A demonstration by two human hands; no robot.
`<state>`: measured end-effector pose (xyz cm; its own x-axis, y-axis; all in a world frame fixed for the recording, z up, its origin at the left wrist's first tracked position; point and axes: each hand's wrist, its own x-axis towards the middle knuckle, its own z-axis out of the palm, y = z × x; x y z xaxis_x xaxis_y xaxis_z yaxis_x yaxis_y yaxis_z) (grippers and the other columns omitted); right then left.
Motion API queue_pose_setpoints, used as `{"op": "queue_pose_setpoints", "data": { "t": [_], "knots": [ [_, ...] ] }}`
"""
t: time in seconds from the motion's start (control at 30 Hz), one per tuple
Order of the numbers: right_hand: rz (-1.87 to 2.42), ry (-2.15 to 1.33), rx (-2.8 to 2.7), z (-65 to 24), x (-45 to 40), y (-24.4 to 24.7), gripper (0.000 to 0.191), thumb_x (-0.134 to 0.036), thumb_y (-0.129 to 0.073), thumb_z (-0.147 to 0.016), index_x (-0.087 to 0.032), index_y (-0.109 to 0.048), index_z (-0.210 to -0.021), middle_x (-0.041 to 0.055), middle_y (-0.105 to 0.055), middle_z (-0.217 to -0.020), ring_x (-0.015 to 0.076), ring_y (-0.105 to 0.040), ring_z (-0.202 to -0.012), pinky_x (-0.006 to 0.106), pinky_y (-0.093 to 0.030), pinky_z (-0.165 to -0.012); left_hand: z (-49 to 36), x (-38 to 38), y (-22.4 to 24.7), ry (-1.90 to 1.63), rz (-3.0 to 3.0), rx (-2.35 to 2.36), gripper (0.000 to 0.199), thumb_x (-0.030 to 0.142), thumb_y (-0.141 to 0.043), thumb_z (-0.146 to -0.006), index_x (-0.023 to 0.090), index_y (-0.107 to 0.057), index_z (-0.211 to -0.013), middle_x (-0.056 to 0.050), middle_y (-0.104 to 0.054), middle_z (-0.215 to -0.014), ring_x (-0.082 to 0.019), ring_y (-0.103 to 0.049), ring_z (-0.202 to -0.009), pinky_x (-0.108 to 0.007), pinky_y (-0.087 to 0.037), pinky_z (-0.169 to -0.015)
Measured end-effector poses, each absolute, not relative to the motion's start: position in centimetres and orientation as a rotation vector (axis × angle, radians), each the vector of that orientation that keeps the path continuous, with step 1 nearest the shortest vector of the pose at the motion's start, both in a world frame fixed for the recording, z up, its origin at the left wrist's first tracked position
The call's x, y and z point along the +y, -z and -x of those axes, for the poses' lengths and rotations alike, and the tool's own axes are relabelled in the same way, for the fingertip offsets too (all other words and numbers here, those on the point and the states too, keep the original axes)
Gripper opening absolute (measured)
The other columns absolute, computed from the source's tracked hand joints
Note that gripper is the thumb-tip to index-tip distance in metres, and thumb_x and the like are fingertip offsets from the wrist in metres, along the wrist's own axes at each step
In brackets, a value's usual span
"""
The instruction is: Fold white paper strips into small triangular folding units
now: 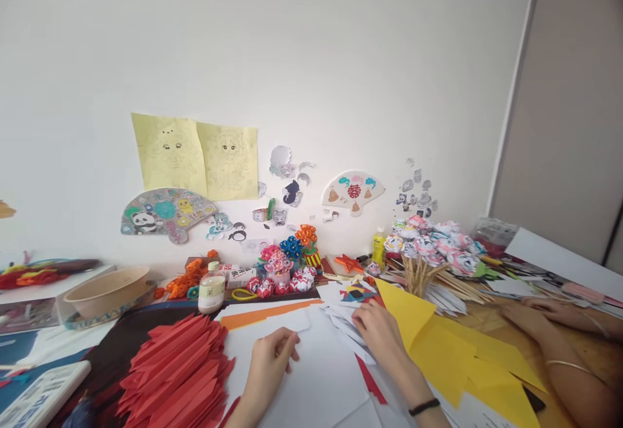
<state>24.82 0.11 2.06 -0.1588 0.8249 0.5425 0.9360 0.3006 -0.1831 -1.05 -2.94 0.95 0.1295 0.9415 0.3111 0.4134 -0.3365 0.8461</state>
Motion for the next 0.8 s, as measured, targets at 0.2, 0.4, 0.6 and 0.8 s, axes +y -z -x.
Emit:
{"op": "queue_pose_setpoints", "data": {
  "t": [0.2, 0.4, 0.6, 0.8],
  "knots": [
    [1.598, 0.325, -1.991, -24.2, -0.2, -2.6, 0.02, -0.017, -0.05, -0.083, -0.022, -0.07, -0.081, 0.0077, -0.068, -0.081, 0.0266, -0.055, -0.085, 0.034, -0.036, -0.068, 1.3, -3.2, -1.2, -1.161, -1.863, 1.308, 0.042, 0.049, -0.04, -0.087, 0.017, -0.063, -0.075, -0.002, -0.067, -0.06, -0.014, -0.056, -0.045, -0.022, -0.042, -0.051],
    [1.495, 0.087, -1.898, -21.6, -1.2, -2.5, 0.024, -0.017, -0.046, -0.084, -0.023, -0.068, -0.092, 0.0068, -0.067, -0.084, 0.025, -0.057, -0.085, 0.032, -0.039, -0.069, 2.5, -2.8, -0.7, -0.931, -2.219, 1.911, 0.029, 0.028, -0.038, -0.09, 0.019, -0.063, -0.08, -0.005, -0.068, -0.076, -0.021, -0.062, -0.072, -0.027, -0.039, -0.063],
    [1.222, -0.245, -1.94, -15.2, -1.1, -3.7, 0.024, -0.015, -0.05, -0.079, -0.021, -0.07, -0.09, 0.0071, -0.068, -0.08, 0.0245, -0.058, -0.082, 0.033, -0.041, -0.074, 2.9, -1.3, 0.5, -0.563, -2.756, 2.014, 0.022, 0.011, -0.041, -0.086, 0.015, -0.061, -0.097, -0.011, -0.065, -0.1, -0.025, -0.056, -0.096, -0.039, -0.035, -0.085],
    [0.613, -0.559, -1.568, -13.5, -9.4, -9.7, 0.022, -0.039, -0.054, -0.083, -0.028, -0.072, -0.079, 0.0087, -0.065, -0.073, 0.0266, -0.056, -0.073, 0.041, -0.045, -0.071, 3.9, -0.3, 0.6, -0.464, -2.842, 1.953, 0.021, 0.01, -0.044, -0.086, 0.016, -0.064, -0.081, -0.007, -0.069, -0.08, -0.023, -0.06, -0.083, -0.037, -0.036, -0.084]
  ]
}}
